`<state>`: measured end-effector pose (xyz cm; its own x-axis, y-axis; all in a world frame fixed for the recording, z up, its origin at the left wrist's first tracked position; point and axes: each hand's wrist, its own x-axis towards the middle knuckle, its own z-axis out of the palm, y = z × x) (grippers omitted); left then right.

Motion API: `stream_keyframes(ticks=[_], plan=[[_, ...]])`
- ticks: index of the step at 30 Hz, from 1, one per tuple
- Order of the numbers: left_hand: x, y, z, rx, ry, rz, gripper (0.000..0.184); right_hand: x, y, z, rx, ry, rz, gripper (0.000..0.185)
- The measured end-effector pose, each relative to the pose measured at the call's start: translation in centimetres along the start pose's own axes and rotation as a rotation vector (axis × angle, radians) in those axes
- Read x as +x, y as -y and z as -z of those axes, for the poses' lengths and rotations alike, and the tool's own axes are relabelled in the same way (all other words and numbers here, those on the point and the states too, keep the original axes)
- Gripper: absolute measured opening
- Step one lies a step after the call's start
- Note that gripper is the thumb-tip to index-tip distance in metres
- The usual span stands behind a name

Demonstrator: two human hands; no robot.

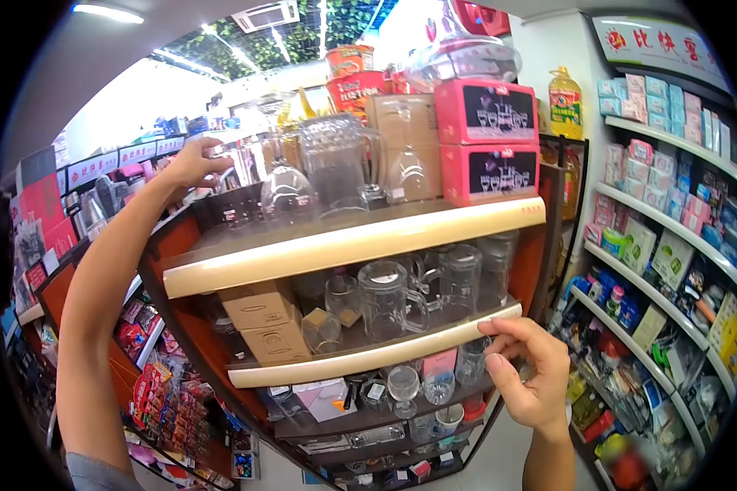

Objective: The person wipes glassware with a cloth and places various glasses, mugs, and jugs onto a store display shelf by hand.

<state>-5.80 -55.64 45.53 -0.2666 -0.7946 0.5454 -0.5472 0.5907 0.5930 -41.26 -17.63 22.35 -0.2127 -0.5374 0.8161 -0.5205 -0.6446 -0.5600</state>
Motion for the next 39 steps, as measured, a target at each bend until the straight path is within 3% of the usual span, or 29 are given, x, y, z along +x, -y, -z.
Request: stream_keyframes(ticks=[4,7,8,10,11,13,16,24,28,33,39], plan=[[-1.4,-1.1,0.0,0.003,0.101,0.028,0.083,0.5,-0.3,-0.6,-0.005,0.027,-0.009,0.033],[-1.1,-1.6,-0.1,0.5,-0.458,-0.212,0.071,1.0,-0.2,-0.9,-0.01,0.033,0.005,0.031],[-1.2,-2.7,0.0,0.371,-0.636,-0.335,0.052,1.3,-0.1,-0.9,-0.014,0.033,0.006,0.031],[-3.3,-5.8,0.0,0.024,-0.499,-0.383,0.04,2.4,0.6,-1.2,-0.008,0.027,0.023,0.03],[-3.9,-6.8,-0.3,0.018,-0.411,-0.411,0.035,3.2,1.0,-1.3,-0.038,0.037,0.035,0.03],[-6.8,-9.8,-1.9,-0.124,-0.137,-0.337,0.038,5.3,2.0,-1.5,-0.144,0.072,0.086,0.028],[-7.9,-11.8,-4.0,-0.151,0.088,-0.178,0.053,8.2,2.7,-2.7,-0.128,0.055,0.121,0.027],[-6.5,-11.0,-5.8,-0.089,-0.01,-0.257,0.019,14.2,3.5,-4.9,-0.284,0.087,0.268,0.025],[-6.3,-9.7,-1.5,-0.21,-0.043,-0.159,0.014,14.8,4.4,-5.5,-0.255,0.097,0.285,0.024],[-7.5,-6.9,2.1,-0.151,-0.047,-0.087,0.019,13.8,5.7,-6.6,-0.265,0.111,0.358,0.027],[-7.9,-5.8,2.8,-0.228,-0.052,-0.141,0.015,13.0,6.8,-7.0,-0.32,0.052,0.392,0.028]])
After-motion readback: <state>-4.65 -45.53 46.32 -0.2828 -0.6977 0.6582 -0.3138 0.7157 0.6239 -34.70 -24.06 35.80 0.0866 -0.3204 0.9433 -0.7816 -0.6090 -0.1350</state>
